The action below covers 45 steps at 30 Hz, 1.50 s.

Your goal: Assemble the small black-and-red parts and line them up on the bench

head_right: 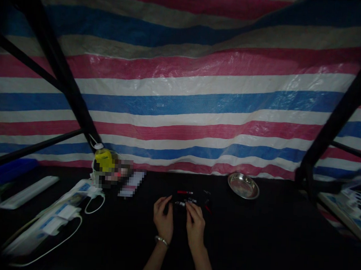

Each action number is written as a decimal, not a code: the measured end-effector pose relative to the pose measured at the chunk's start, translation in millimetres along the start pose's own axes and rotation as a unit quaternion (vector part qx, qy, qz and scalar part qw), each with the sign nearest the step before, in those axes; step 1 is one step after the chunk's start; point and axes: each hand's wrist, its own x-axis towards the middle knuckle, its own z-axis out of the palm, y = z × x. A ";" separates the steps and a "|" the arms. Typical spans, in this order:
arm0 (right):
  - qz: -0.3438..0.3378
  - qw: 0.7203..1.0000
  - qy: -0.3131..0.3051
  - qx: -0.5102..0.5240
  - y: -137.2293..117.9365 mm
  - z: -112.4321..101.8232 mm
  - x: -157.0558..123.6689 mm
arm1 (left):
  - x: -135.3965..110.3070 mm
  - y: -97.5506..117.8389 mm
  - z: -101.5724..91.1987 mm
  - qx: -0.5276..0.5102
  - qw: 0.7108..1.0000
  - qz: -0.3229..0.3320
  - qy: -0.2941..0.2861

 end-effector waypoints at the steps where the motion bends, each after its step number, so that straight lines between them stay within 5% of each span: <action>1: -0.004 1.000 0.004 -0.006 1.1 0.2 -0.6 | -0.5 -0.2 0.3 -0.002 1.000 0.004 -0.006; 9: -0.028 0.999 0.039 -0.018 -0.2 2.9 -5.9 | -2.5 1.8 4.8 -0.020 0.995 0.006 -0.093; 18: -0.034 0.999 -0.002 0.008 1.3 -2.8 -5.8 | 0.3 7.4 5.6 -0.038 0.985 0.020 -0.169; 24: -0.047 0.998 0.052 0.009 0.1 0.6 -4.9 | 1.4 12.8 5.3 -0.094 0.976 0.017 -0.196; 38: 0.193 0.965 0.142 0.106 0.1 -1.3 0.4 | -3.1 23.5 -1.4 -0.094 0.963 -0.017 -0.252; 45: 0.189 0.972 0.129 0.055 -0.6 -5.3 2.2 | 0.0 19.4 -0.4 -0.111 0.966 -0.073 -0.221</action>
